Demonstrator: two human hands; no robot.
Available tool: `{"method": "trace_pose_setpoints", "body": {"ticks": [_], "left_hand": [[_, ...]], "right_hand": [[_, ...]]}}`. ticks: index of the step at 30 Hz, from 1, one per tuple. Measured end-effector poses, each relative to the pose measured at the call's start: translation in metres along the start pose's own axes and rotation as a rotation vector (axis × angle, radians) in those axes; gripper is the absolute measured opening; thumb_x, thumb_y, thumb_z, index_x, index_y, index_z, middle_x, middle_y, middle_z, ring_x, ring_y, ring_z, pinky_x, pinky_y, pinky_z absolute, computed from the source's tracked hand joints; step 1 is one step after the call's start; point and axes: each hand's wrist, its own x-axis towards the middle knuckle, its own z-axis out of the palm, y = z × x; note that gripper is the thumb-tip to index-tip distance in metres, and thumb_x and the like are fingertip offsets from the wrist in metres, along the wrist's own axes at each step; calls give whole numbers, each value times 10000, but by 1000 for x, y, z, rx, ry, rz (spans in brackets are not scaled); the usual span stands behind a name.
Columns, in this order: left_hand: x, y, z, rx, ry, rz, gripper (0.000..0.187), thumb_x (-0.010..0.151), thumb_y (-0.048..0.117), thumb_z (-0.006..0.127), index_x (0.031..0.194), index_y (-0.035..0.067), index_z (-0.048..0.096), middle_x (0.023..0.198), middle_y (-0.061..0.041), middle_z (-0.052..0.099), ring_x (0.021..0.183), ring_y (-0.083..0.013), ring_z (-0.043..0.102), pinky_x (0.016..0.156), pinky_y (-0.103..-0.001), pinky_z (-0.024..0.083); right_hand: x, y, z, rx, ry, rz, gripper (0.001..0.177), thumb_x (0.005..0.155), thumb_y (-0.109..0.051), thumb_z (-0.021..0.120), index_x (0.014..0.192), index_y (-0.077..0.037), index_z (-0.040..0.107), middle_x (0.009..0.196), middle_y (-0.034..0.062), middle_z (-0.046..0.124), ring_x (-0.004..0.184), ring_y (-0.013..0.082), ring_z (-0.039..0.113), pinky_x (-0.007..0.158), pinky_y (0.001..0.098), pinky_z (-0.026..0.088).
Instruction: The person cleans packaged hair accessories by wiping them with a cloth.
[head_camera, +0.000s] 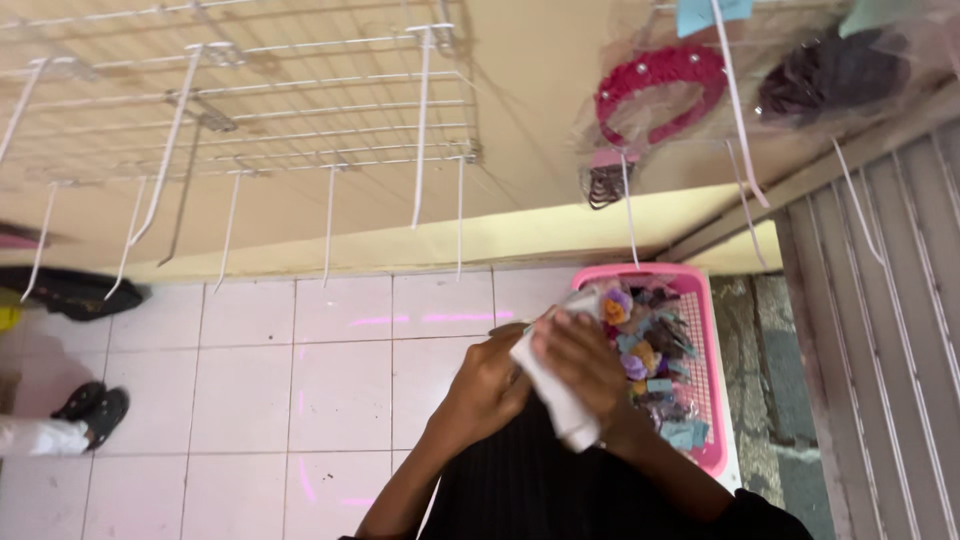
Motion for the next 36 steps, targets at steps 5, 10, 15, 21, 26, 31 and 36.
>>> {"method": "trace_pose_setpoints", "body": {"ticks": [5,10,15,21,26,31,36], "left_hand": [[-4,23,-3,-78,-12,-159,485,816,-15,733,1291,-10,635,1103,-194,723,878,-315,762,756,-337,631],[-20,49,-8,181,48,-431,430,836,-34,703,1262,15,663,962,-206,725,718,-369,729,664,-411,560],[-38,63,-6,207,230,-34,362,843,-40,733,1191,-39,634,1088,-224,708,1061,-407,716,966,-444,594],[-29,80,9,333,212,-25,327,825,14,730,1120,-58,611,1123,-244,686,1154,-416,667,1063,-486,543],[-18,74,27,346,282,209,398,835,81,748,1157,-94,592,1235,-291,662,1255,-436,616,1116,-529,497],[-19,64,44,365,180,8,309,823,43,688,1098,-54,587,1074,-231,679,1074,-427,662,973,-498,558],[-24,65,51,254,207,-21,259,889,48,704,1106,-40,594,1051,-223,675,1009,-407,669,873,-466,558]], "right_hand": [[4,16,0,30,7,-338,312,933,-165,784,1232,-126,706,1278,28,716,1259,236,645,1147,442,442],[3,20,12,229,-53,-213,399,994,-157,741,1347,-35,599,1358,162,655,1328,341,607,1233,479,434],[9,28,1,344,-309,-472,543,954,-262,686,1389,31,547,1424,197,578,1384,360,507,1211,521,312],[8,30,-21,610,-439,-428,633,958,-235,687,1472,43,444,1603,229,374,1590,355,222,1277,588,64],[16,48,-34,441,-327,-481,638,997,-259,652,1541,-35,404,1660,152,356,1617,336,175,1335,562,121],[2,53,-27,461,-254,-256,618,1051,-321,527,1535,11,333,1635,193,337,1587,382,226,1305,608,140],[-7,83,-12,172,-324,-446,450,1030,-355,587,1444,-189,524,1575,26,487,1631,275,296,1387,552,191]]}}
